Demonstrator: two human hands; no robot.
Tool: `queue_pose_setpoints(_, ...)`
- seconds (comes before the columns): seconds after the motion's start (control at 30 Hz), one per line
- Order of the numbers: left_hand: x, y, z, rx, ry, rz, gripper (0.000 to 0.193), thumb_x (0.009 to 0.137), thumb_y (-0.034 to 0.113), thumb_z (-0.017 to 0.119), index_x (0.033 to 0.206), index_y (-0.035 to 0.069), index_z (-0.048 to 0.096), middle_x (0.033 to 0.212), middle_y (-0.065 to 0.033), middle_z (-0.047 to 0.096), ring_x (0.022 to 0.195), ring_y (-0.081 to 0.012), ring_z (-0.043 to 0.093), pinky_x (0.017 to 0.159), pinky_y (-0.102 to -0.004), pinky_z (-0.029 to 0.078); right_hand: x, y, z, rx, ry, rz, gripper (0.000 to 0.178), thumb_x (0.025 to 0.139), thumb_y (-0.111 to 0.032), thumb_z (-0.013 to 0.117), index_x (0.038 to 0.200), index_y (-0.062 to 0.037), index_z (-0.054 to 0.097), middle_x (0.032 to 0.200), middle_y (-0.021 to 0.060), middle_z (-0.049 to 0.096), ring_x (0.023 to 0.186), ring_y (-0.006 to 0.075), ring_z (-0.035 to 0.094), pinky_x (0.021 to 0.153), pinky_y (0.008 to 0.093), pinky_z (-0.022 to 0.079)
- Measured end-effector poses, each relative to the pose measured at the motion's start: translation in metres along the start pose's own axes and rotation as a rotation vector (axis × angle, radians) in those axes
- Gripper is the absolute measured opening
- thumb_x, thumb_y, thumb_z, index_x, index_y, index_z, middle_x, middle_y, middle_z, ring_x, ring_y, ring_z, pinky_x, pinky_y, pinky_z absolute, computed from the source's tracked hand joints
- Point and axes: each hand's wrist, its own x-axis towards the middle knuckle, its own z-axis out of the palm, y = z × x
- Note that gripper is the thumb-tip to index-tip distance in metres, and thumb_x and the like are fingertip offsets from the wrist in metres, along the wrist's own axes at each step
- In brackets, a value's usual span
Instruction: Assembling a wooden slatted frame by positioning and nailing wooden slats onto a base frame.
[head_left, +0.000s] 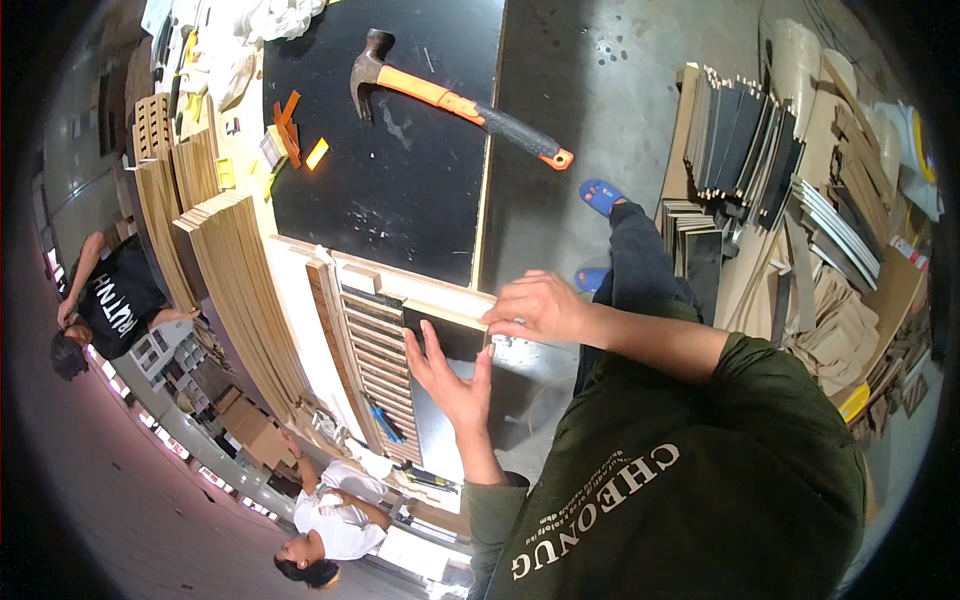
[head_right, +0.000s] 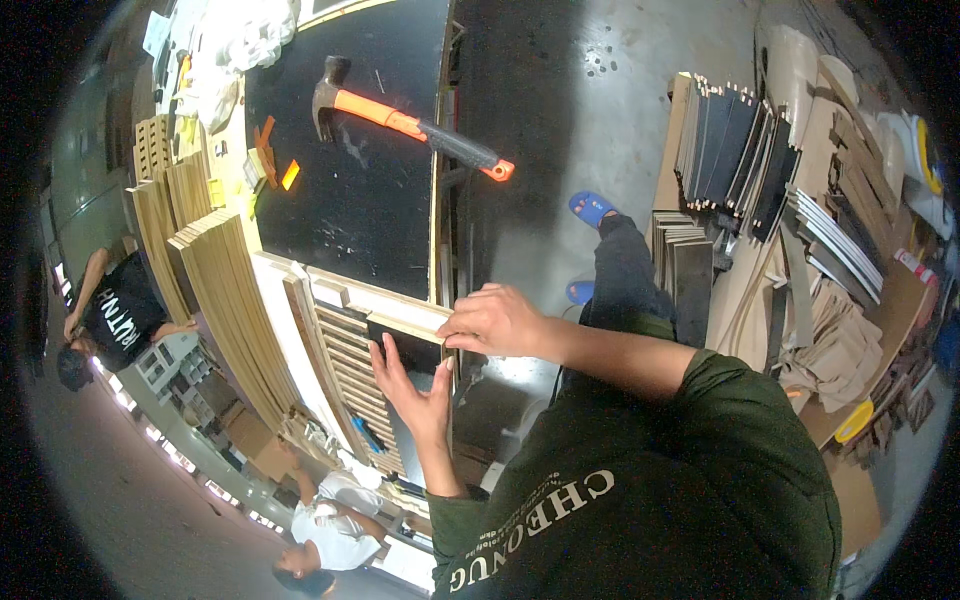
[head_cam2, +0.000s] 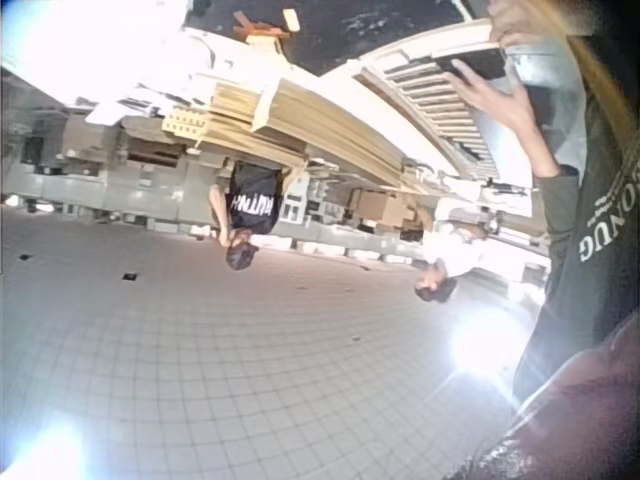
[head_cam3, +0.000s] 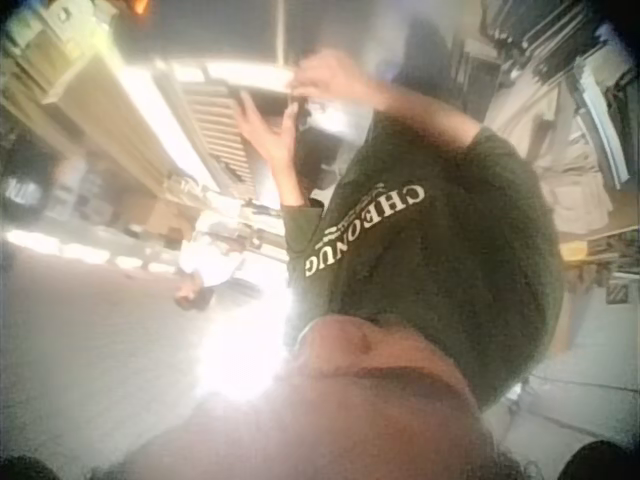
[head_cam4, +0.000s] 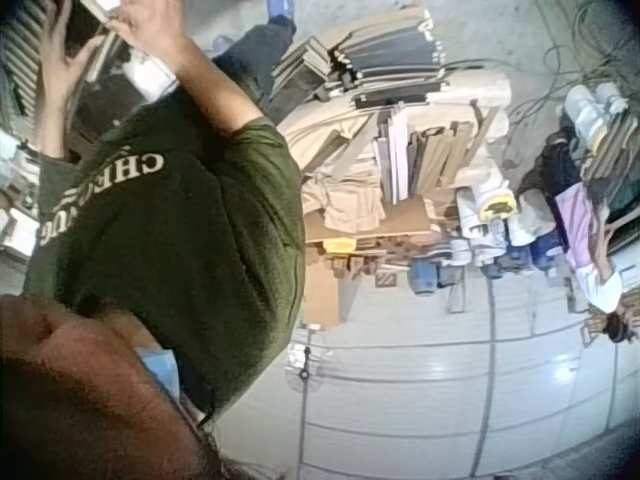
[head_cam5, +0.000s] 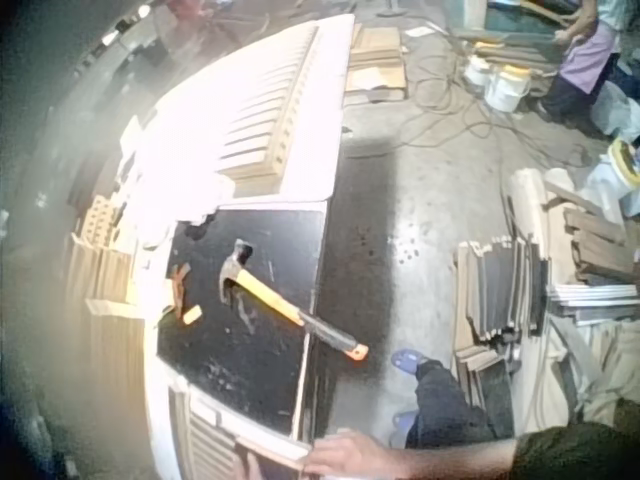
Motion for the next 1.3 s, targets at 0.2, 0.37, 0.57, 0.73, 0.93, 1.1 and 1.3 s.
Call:
queue_pose_setpoints(0.2,0.001,0.002,-0.002,-0.012,0.006,-0.038,0.084,0.069,0.033,0.074,0.139,0.008,0.035,0.142,-0.0262,0.025,0.131,-0.0433,0.024,0.106,-0.0511,0.02,0.005,0.0,-0.002,-0.049,0.008,-0.04,0.017,0.074,-0.026,0.073,0.088,-0.0182,0.069,0.066,-0.0034,0.056,0.062,0.0136,0.056,0.055,0.0289,0.038)
queue_pose_setpoints(0.37,0.003,0.001,-0.002,-0.011,0.006,-0.031,0.084,0.067,0.031,0.075,0.138,0.009,0.036,0.142,-0.0258,0.026,0.131,-0.0432,0.024,0.106,-0.0512,0.021,0.009,-0.005,-0.005,-0.037,-0.009,-0.032,0.017,0.073,-0.025,0.073,0.089,-0.0181,0.069,0.066,-0.0041,0.056,0.061,0.0133,0.056,0.055,0.0282,0.037)
queue_pose_setpoints(0.57,0.001,0.0,-0.005,0.018,-0.012,-0.055,0.087,0.066,0.027,0.077,0.139,0.01,0.034,0.144,-0.0231,0.024,0.132,-0.0396,0.025,0.107,-0.0465,0.022,0.01,-0.008,-0.004,0.005,-0.041,0.019,0.023,0.071,-0.019,0.072,0.093,-0.0188,0.068,0.066,-0.0046,0.057,0.06,0.0131,0.056,0.056,0.028,0.038)
queue_pose_setpoints(0.73,0.003,0.001,-0.004,0.004,-0.011,-0.056,0.086,0.066,0.027,0.077,0.139,0.01,0.035,0.144,-0.0229,0.024,0.133,-0.0393,0.024,0.107,-0.0465,0.022,0.01,-0.005,-0.005,0.06,-0.058,0.073,0.023,0.069,-0.015,0.071,0.092,-0.0195,0.069,0.066,-0.0043,0.057,0.059,0.0134,0.057,0.057,0.028,0.039)
queue_pose_setpoints(0.93,0.005,0.003,-0.004,0.007,-0.012,-0.045,0.086,0.066,0.027,0.077,0.139,0.01,0.036,0.144,-0.0228,0.025,0.133,-0.0393,0.024,0.107,-0.0465,0.022,0.01,-0.004,-0.005,0.058,-0.084,0.092,0.016,0.07,-0.016,0.07,0.086,-0.018,0.07,0.067,-0.0032,0.058,0.057,0.0139,0.056,0.057,0.028,0.038)
queue_pose_setpoints(1.1,0.003,0.002,-0.004,0.007,0.012,-0.055,0.086,0.066,0.027,0.078,0.138,0.01,0.036,0.144,-0.0228,0.025,0.132,-0.0397,0.024,0.107,-0.0468,0.023,0.01,-0.014,-0.008,0.022,-0.091,0.105,0.023,0.069,-0.017,0.069,0.092,-0.0168,0.068,0.07,-0.0034,0.059,0.063,0.0131,0.058,0.057,0.0292,0.039)
queue_pose_setpoints(1.3,0.0,-0.007,-0.006,-0.048,0.007,-0.025,0.093,0.06,0.028,0.079,0.14,0.013,0.034,0.144,-0.025,0.023,0.131,-0.044,0.022,0.107,-0.0512,0.021,0.016,-0.032,-0.011,-0.123,-0.172,0.116,0.034,0.068,-0.018,0.068,0.101,-0.0147,0.06,0.071,0.0005,0.057,0.063,0.0153,0.058,0.061,0.0294,0.043)
